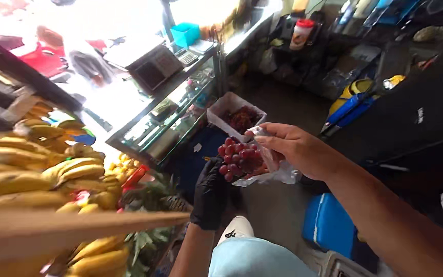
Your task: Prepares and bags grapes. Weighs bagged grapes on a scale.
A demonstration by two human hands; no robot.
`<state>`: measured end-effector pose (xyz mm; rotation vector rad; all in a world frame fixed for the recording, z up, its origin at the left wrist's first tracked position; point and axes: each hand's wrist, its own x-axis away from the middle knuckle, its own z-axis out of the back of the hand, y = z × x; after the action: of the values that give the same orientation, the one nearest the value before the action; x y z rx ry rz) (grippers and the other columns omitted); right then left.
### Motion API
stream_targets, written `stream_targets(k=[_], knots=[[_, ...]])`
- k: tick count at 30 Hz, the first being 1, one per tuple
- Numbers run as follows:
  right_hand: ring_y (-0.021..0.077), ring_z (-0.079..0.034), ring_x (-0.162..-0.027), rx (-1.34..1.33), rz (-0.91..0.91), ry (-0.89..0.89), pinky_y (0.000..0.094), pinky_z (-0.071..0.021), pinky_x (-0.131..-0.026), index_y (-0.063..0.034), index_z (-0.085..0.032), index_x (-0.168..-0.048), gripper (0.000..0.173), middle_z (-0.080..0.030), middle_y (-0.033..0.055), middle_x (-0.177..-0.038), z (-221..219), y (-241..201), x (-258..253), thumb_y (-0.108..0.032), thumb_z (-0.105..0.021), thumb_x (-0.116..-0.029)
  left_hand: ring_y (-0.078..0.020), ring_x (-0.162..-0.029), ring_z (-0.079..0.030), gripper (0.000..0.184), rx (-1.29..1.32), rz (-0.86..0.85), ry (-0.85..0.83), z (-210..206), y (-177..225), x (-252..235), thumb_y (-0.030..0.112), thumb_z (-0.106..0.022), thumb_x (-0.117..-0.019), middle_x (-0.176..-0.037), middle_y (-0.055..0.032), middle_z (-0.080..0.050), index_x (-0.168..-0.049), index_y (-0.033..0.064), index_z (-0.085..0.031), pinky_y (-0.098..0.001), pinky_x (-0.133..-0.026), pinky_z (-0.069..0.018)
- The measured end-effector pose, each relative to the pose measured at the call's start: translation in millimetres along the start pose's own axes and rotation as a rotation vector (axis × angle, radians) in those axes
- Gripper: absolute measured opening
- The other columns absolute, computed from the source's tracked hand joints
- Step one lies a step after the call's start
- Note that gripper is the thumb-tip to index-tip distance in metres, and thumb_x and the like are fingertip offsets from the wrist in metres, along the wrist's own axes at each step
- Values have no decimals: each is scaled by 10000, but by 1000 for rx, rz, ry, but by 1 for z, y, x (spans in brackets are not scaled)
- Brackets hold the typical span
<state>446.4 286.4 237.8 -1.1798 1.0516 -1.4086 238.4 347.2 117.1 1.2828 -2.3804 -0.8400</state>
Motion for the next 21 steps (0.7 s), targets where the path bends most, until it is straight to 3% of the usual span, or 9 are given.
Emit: stream_targets(k=[5,9,14,16,21], knots=[[115,-659,-685,-36,-31,-231,261,-588,-671,-77,-578,-1342,317,-676,67,-847,37,-34,-127,-208,-420,-1101,-103,-861,-679,163,-190,-69,-19,6,16,-122,95,-541,-1027,-989,-45,-704,-1124,54,-665,-271,-783,-588],[159,-691,-717,-89,-61,-357,302,-605,-711,-83,-529,-1403,352,-673,93,-807,49,-58,-220,-224,-415,-1101,-61,-932,-658,182,-500,-48,-87,22,45,-200,50,-519,-1020,-1035,18,-689,-1139,69,-655,-253,-844,-564],[118,-664,-686,-9,29,-483,267,-583,-686,-48,-567,-1319,291,-658,57,-772,40,-104,-325,-191,-452,-1093,32,-893,-631,276,-786,50,-87,16,113,-284,-7,-514,-977,-994,82,-670,-1236,53,-589,-184,-820,-542],[132,-677,-681,-22,50,-455,315,-612,-688,-26,-566,-1320,309,-651,42,-775,41,-121,-375,-196,-445,-1093,22,-803,-620,268,-842,89,-8,25,144,-324,-17,-488,-974,-926,68,-662,-1200,76,-597,-187,-735,-544],[164,-681,-699,-125,143,-457,399,-620,-748,-25,-585,-1261,293,-648,30,-766,34,-171,-503,-211,-449,-1081,-128,-896,-641,258,-1268,-44,173,61,241,-418,69,-553,-941,-1037,-97,-689,-1171,4,-652,-360,-805,-550]])
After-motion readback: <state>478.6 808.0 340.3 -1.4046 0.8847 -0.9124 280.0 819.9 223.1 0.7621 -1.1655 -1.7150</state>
